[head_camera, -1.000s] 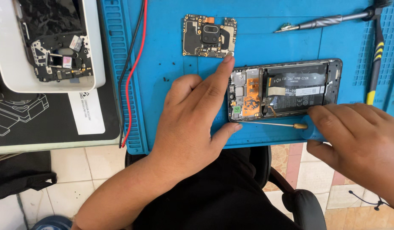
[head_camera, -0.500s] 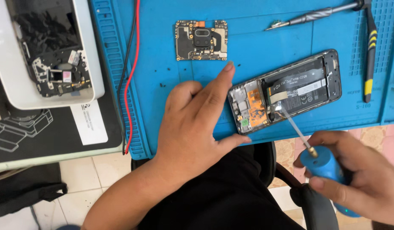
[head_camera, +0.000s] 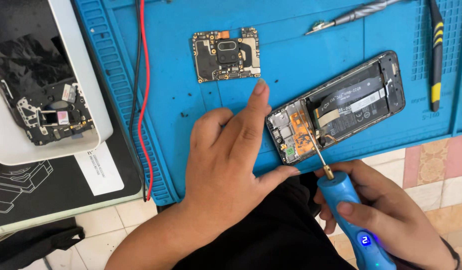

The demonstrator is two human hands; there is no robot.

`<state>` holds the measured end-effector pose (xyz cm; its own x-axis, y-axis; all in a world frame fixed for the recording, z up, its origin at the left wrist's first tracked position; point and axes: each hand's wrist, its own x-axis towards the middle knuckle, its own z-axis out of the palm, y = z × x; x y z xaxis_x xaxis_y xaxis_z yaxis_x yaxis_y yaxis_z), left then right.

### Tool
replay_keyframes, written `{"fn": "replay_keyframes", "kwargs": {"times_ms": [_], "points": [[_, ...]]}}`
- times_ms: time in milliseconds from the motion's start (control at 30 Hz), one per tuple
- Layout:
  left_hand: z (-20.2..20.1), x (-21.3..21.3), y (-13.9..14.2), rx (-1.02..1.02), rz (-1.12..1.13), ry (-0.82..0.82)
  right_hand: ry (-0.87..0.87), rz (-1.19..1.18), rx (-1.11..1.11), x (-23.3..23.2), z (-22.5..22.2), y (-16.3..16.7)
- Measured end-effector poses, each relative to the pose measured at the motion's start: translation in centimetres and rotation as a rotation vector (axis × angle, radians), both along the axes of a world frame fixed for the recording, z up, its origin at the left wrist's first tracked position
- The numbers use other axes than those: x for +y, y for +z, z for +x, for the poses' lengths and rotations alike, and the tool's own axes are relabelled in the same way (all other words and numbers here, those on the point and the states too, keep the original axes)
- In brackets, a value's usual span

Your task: The person uses a blue electric screwdriver to remove screws from the internal frame of a disassembled smartphone. The phone's battery and motherboard are visible on a blue work mat. The person repeatedly unscrews and re-screws the same screws without completing a visible repair step.

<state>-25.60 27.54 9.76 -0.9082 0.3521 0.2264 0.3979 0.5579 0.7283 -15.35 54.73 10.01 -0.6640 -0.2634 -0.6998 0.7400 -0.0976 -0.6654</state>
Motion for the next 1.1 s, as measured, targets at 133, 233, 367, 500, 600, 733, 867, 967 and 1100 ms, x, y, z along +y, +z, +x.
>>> {"fn": "replay_keyframes", "kwargs": {"times_ms": [133,233,367,500,600,733,867,967,1100], "points": [[-0.5,-0.9,0.0,-0.031,-0.011,0.002,-0.011,0.058,-0.024,-0.9,-0.6,0.1],[-0.9,-1.3,0.2,-0.045,-0.008,0.003,0.018,0.038,-0.017,-1.1,-0.8,-0.1],[-1.3,-1.7,0.3,-0.057,-0.003,0.005,-0.01,0.057,-0.031,-1.5,-0.7,-0.5],[-1.6,-1.8,0.4,-0.056,0.006,0.008,-0.005,0.096,-0.047,-1.7,-0.7,-0.6],[-1.7,-1.9,0.5,-0.058,0.002,0.008,0.022,0.107,-0.051,-1.7,-0.9,-0.6],[-1.8,-1.8,0.6,-0.055,0.001,0.009,0.043,0.106,-0.034,-1.7,-1.2,-0.4],[-1.9,-1.8,0.6,-0.058,0.001,0.015,0.08,0.102,-0.019,-1.6,-1.5,-0.5],[-1.9,-1.8,0.5,-0.059,0.009,0.011,0.086,0.088,-0.006,-1.5,-1.5,-0.5],[-1.6,-1.9,0.5,-0.062,0.003,0.011,0.06,0.073,-0.02,-1.6,-1.3,-0.7]]}}
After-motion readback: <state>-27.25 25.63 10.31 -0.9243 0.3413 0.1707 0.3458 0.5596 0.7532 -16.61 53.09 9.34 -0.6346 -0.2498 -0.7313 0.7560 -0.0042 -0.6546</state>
